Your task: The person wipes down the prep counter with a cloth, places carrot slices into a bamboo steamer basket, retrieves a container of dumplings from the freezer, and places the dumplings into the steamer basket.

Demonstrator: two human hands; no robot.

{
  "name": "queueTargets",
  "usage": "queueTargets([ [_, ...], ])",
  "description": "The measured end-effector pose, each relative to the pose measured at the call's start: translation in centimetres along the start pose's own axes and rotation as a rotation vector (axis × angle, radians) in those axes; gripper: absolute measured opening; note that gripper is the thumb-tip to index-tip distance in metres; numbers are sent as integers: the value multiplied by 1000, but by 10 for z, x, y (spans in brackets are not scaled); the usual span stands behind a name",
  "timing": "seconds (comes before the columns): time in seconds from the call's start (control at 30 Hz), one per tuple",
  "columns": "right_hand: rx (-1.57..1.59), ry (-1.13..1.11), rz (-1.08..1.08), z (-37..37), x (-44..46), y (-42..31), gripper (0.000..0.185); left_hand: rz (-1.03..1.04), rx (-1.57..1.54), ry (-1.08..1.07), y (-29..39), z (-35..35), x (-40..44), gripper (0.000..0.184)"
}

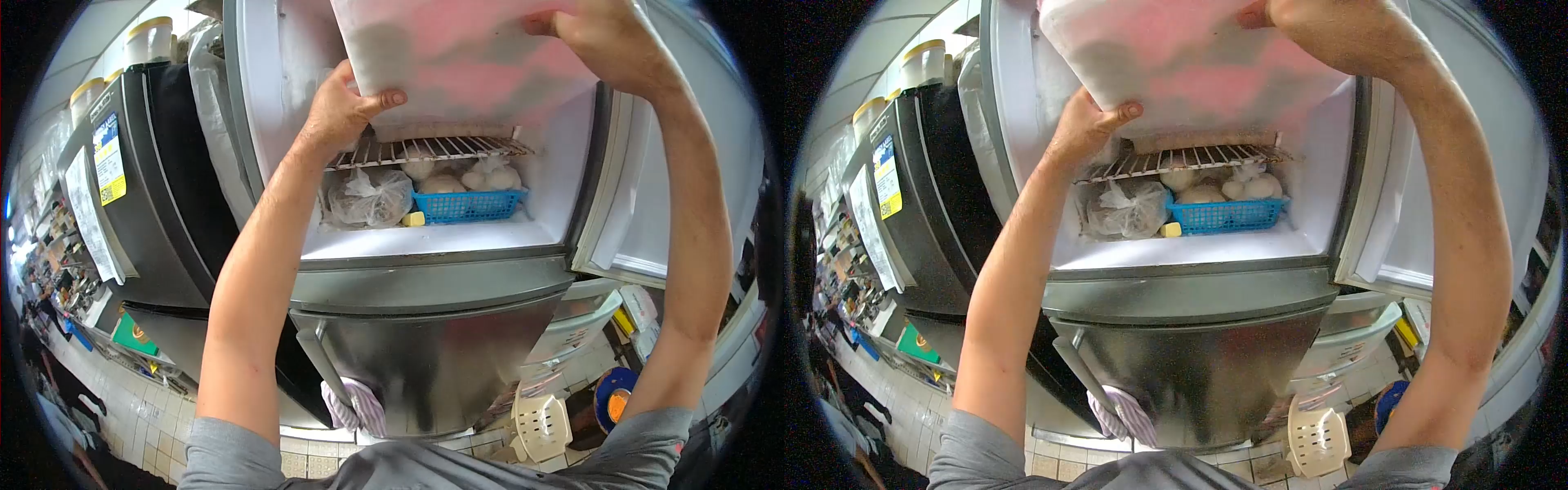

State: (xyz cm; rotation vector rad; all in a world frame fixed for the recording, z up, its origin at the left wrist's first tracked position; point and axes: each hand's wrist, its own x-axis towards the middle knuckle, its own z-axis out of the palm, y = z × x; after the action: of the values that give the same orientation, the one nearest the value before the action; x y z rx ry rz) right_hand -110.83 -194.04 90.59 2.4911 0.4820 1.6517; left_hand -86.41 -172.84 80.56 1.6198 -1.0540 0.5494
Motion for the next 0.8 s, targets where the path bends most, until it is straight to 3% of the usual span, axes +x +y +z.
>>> queueTargets([
  [0.07,55,24,0,-15,-18,-12,39,-56,-35,34,3,8,-9,76],
  [0.13,163,57,85,-23,-34,-34,37,-135,-388,20,-1,10,-23,78],
  [0.17,190,46,69,-18,-35,-26,37,-152,-377,45,2,9,-29,78],
  [0.23,270,107,19,-9,-48,26,44,-30,-637,5,11,2,-44,76],
  [0.27,304,139,2,-5,-57,54,48,-45,-852,97,8,-4,-51,89],
  [0.3,329,178,-15,-3,-63,73,52,-50,-849,108,11,-13,-63,89],
  [0.37,337,219,-44,-4,-64,62,55,-37,-1105,142,24,-37,-87,76],
  [0.43,368,223,-88,-6,-68,38,58,-20,-1170,188,33,-61,-115,71],
  [0.5,602,145,-80,-3,-67,-2,57,-5,-1202,202,41,-87,-146,64],
  [0.6,481,186,-166,8,-56,-68,59,43,-1259,137,42,-143,-204,56],
  [0.67,303,200,-245,12,-51,-118,60,67,-1158,249,40,-185,-253,53],
  [0.7,258,285,-233,20,-49,-155,50,77,-1071,347,37,-205,-278,52],
  [0.8,288,349,-278,31,-75,-228,42,71,-997,382,26,-244,-358,44],
])
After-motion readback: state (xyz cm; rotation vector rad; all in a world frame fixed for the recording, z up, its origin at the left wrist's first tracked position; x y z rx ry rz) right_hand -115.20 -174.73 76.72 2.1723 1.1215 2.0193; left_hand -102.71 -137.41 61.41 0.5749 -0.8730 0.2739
